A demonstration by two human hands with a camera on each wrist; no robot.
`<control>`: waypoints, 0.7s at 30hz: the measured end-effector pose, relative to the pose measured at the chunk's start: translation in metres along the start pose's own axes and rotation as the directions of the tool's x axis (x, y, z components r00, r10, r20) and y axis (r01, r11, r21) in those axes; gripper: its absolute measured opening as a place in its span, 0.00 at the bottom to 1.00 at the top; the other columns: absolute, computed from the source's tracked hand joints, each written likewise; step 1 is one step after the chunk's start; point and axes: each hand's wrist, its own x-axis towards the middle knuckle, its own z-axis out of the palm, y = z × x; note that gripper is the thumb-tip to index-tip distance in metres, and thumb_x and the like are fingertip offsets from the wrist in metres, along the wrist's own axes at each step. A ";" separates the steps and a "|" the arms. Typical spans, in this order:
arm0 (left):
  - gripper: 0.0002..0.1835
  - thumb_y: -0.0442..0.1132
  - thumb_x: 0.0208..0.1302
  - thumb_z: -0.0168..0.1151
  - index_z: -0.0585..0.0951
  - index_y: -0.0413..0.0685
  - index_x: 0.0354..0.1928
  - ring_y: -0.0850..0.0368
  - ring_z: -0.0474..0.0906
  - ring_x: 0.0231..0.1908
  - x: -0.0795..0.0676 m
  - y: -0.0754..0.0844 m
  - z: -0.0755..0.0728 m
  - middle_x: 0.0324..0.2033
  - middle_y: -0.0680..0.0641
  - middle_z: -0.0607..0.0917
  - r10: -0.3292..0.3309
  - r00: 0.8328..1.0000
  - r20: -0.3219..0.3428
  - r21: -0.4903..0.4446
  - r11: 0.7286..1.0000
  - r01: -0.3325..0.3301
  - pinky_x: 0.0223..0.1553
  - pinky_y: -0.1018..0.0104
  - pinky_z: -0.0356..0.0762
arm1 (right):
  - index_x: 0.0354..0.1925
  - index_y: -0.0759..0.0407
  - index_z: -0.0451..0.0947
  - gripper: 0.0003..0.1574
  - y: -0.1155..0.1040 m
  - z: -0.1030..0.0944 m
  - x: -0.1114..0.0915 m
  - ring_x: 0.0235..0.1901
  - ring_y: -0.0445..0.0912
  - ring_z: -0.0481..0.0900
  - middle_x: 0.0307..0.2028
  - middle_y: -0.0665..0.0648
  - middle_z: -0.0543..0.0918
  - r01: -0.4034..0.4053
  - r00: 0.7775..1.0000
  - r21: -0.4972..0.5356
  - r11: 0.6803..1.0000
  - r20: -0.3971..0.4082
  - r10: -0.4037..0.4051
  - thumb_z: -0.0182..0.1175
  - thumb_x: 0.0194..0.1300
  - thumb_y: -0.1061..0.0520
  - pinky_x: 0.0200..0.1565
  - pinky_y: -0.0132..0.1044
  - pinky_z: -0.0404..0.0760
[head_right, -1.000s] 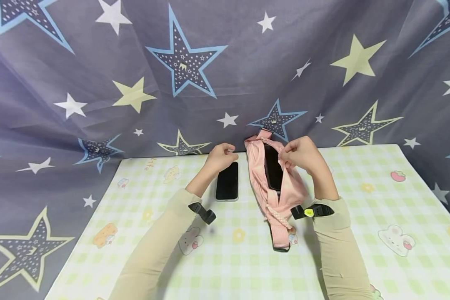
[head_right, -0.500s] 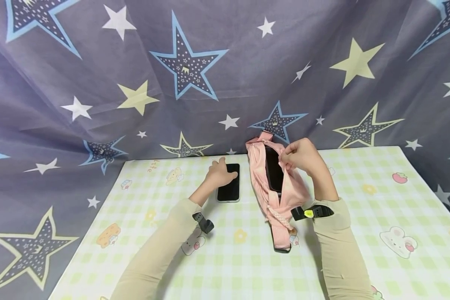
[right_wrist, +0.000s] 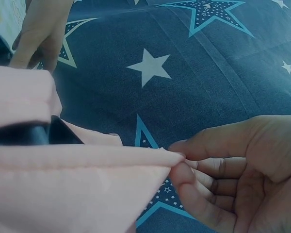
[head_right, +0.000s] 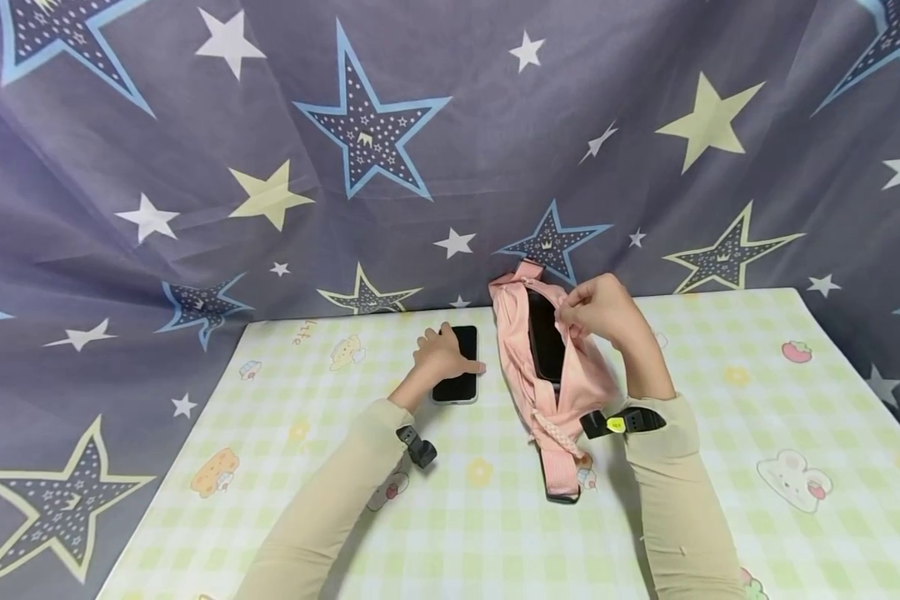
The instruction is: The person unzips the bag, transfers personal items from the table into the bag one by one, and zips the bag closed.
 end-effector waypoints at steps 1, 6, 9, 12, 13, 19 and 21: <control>0.58 0.63 0.60 0.70 0.51 0.41 0.80 0.34 0.60 0.72 0.000 0.000 0.000 0.73 0.30 0.60 -0.006 1.000 0.000 0.008 1.000 0.006 0.68 0.45 0.69 | 0.40 0.77 0.84 0.11 0.000 0.000 0.000 0.20 0.42 0.82 0.21 0.53 0.86 0.001 1.000 -0.001 1.000 0.001 -0.001 0.61 0.67 0.66 0.28 0.36 0.86; 0.57 0.61 0.59 0.72 0.53 0.41 0.79 0.36 0.63 0.70 0.001 0.003 0.000 0.72 0.31 0.61 -0.018 1.000 -0.003 0.010 1.000 0.018 0.65 0.46 0.72 | 0.40 0.77 0.84 0.11 0.000 0.001 0.002 0.20 0.41 0.82 0.20 0.52 0.85 -0.001 1.000 -0.014 1.000 0.007 0.001 0.61 0.67 0.66 0.28 0.36 0.86; 0.56 0.61 0.59 0.73 0.54 0.40 0.78 0.35 0.65 0.68 0.001 0.005 0.000 0.71 0.30 0.62 -0.020 1.000 -0.014 0.008 1.000 0.020 0.63 0.46 0.73 | 0.40 0.77 0.84 0.12 0.000 0.001 0.002 0.20 0.41 0.82 0.20 0.52 0.85 -0.003 1.000 -0.015 1.000 0.002 0.003 0.61 0.67 0.66 0.28 0.36 0.86; 0.57 0.62 0.58 0.73 0.55 0.40 0.78 0.36 0.65 0.69 0.001 0.007 0.001 0.71 0.31 0.62 -0.031 0.999 -0.020 0.026 0.999 0.031 0.64 0.46 0.74 | 0.40 0.77 0.84 0.12 0.001 0.001 0.002 0.20 0.41 0.82 0.20 0.52 0.85 0.000 1.000 -0.012 1.000 -0.001 0.000 0.60 0.68 0.66 0.28 0.38 0.86; 0.57 0.62 0.58 0.72 0.55 0.40 0.79 0.36 0.65 0.69 0.002 0.008 0.001 0.71 0.31 0.62 -0.037 0.999 -0.019 0.034 0.999 0.037 0.64 0.47 0.73 | 0.40 0.77 0.84 0.12 0.001 0.001 0.002 0.20 0.41 0.82 0.20 0.52 0.85 0.000 1.000 -0.011 1.000 -0.001 0.000 0.60 0.67 0.66 0.28 0.38 0.86; 0.56 0.63 0.60 0.70 0.54 0.43 0.79 0.38 0.61 0.71 0.003 0.011 0.002 0.74 0.32 0.57 -0.055 0.999 0.000 0.077 0.996 0.055 0.64 0.48 0.72 | 0.40 0.78 0.84 0.12 0.001 0.002 0.003 0.20 0.41 0.82 0.20 0.52 0.85 -0.006 1.000 -0.002 1.000 0.006 0.006 0.61 0.67 0.66 0.28 0.38 0.86; 0.55 0.62 0.61 0.69 0.53 0.43 0.80 0.38 0.60 0.71 0.003 0.011 0.002 0.75 0.32 0.56 -0.054 0.999 0.000 0.080 0.995 0.054 0.64 0.48 0.72 | 0.40 0.78 0.84 0.12 0.001 0.002 0.004 0.20 0.41 0.82 0.20 0.52 0.85 -0.007 1.000 -0.002 1.000 0.007 0.007 0.61 0.67 0.66 0.28 0.38 0.86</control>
